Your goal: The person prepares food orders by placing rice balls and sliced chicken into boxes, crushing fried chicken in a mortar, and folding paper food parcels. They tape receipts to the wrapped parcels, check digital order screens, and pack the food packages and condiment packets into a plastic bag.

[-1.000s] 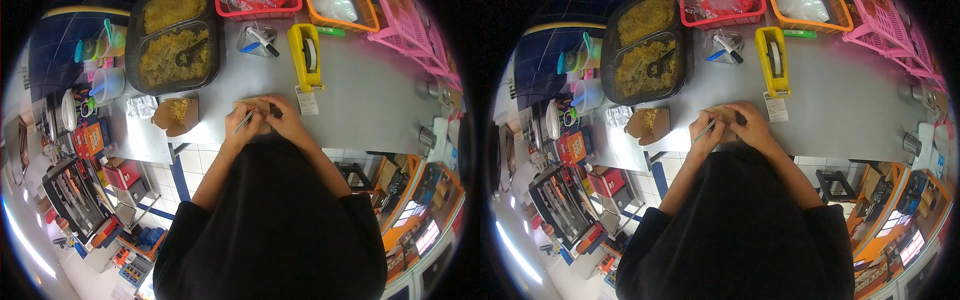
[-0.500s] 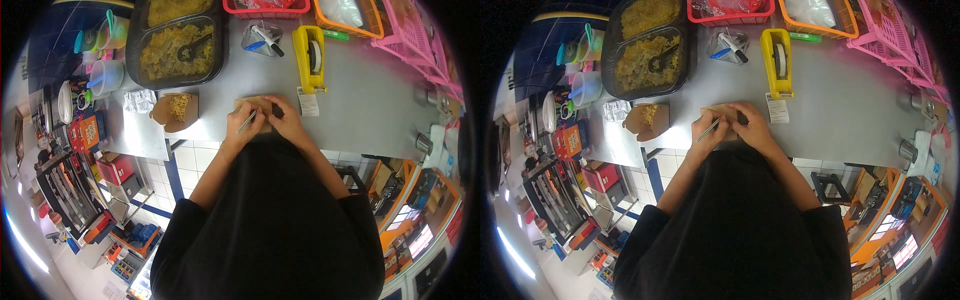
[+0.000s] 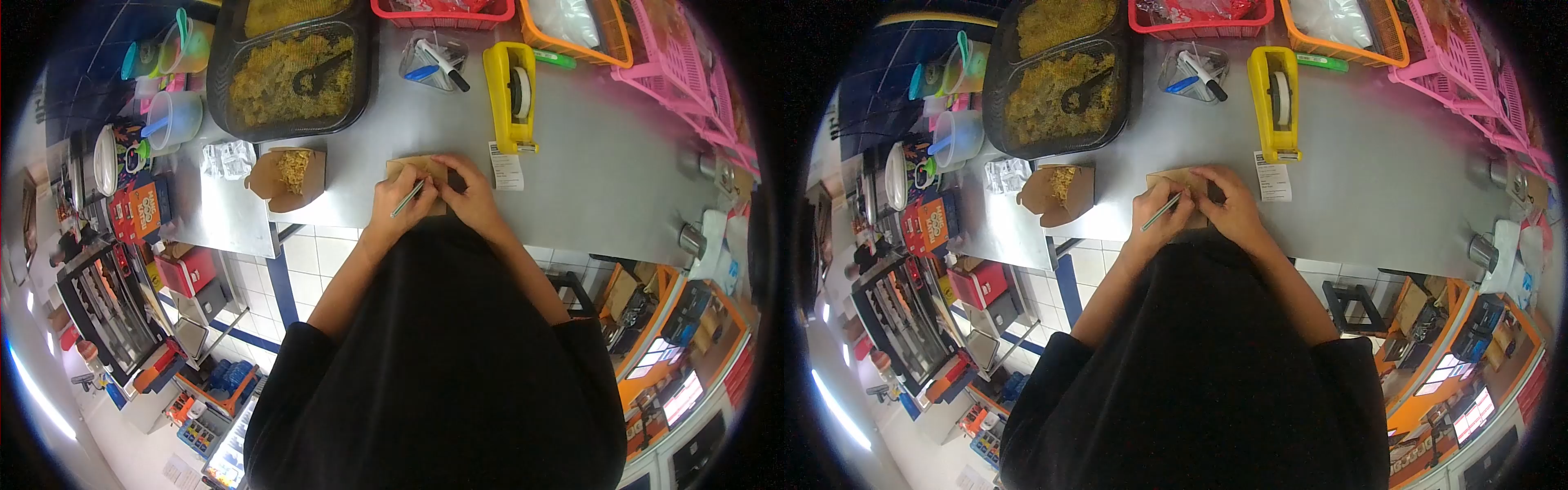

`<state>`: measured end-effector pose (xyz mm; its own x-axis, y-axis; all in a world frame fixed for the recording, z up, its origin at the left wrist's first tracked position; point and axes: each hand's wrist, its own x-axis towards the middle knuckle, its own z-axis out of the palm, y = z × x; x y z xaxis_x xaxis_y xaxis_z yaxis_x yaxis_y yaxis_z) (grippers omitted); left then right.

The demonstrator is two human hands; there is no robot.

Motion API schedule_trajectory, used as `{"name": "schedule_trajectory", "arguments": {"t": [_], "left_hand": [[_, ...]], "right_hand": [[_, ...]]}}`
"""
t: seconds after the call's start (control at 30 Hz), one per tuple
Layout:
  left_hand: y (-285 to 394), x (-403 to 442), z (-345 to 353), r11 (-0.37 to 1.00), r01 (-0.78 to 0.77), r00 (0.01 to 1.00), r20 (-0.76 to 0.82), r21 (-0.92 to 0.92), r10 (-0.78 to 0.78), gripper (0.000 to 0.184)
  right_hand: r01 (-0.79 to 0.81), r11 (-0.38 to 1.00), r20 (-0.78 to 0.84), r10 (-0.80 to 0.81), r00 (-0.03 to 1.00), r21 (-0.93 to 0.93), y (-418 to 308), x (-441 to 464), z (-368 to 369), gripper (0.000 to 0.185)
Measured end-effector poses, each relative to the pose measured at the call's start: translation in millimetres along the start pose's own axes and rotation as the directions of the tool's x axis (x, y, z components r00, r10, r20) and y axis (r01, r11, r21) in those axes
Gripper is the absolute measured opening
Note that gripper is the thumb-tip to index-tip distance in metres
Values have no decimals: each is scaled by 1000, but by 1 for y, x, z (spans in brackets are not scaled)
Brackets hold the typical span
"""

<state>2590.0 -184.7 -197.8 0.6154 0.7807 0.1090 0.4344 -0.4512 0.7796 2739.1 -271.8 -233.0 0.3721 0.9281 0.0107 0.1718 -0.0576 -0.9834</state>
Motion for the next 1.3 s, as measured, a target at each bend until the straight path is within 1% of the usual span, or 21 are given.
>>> {"name": "schedule_trajectory", "arguments": {"t": [0.07, 0.17, 0.2, 0.23, 0.37, 0.47, 0.57, 0.73, 0.9, 0.97, 1.1, 1.17, 1.3], "left_hand": [[-3, -1, 1, 1000, -28, 1000, -5, -8, 28, 11], [-6, -2, 2, 1000, 1, 999, 38, 0, -1, 11], [-6, -2, 1, 1000, 1, 999, 38, 0, -1, 11], [-6, -2, 0, 1000, -9, 999, 45, -2, 9, 11], [-8, -2, 1, 999, -34, 998, 50, 5, 33, 12], [-8, -2, 0, 999, -47, 997, 60, 5, 47, 13], [-7, -2, -1, 1000, -15, 996, 86, 24, 13, 13], [-7, 0, 0, 999, -46, 996, 82, 3, 45, 13], [-7, -1, 1, 998, -65, 996, 64, -12, 65, 13], [-6, -2, 1, 999, -37, 996, 82, 17, 36, 13], [-7, -2, 1, 999, -35, 996, 84, 13, 34, 14], [-4, 0, 2, 997, -69, 995, 63, -33, 71, 14], [-1, 2, -2, 998, -56, 993, 102, -17, 58, 14]], "right_hand": [[-10, 1000, 3, 10, 1000, 9, -1, 0, -1, 42], [-11, 1000, 6, 11, 1000, -4, -1, 0, -2, 44], [-13, 1000, 12, 12, 1000, 20, -1, 0, -2, 44], [-14, 999, 18, 14, 1000, 44, -1, 0, -3, 45], [-2, 999, 12, 2, 1000, 35, -1, -1, -3, 46], [-30, 999, 20, 29, 999, 45, -4, -2, -4, 48], [-45, 998, 29, 44, 999, 43, -3, -1, -4, 48], [-3, 999, 20, 2, 1000, 50, 0, -1, -4, 50], [-22, 999, 14, 22, 1000, 31, 3, -2, -2, 48], [-23, 999, 8, 23, 1000, 37, 2, -2, -2, 47], [-21, 999, 4, 20, 1000, 30, 1, -3, -3, 46], [-22, 999, 6, 21, 1000, 26, 2, -2, -3, 46], [-10, 999, 9, 10, 1000, 34, 4, -2, -2, 47]]}}
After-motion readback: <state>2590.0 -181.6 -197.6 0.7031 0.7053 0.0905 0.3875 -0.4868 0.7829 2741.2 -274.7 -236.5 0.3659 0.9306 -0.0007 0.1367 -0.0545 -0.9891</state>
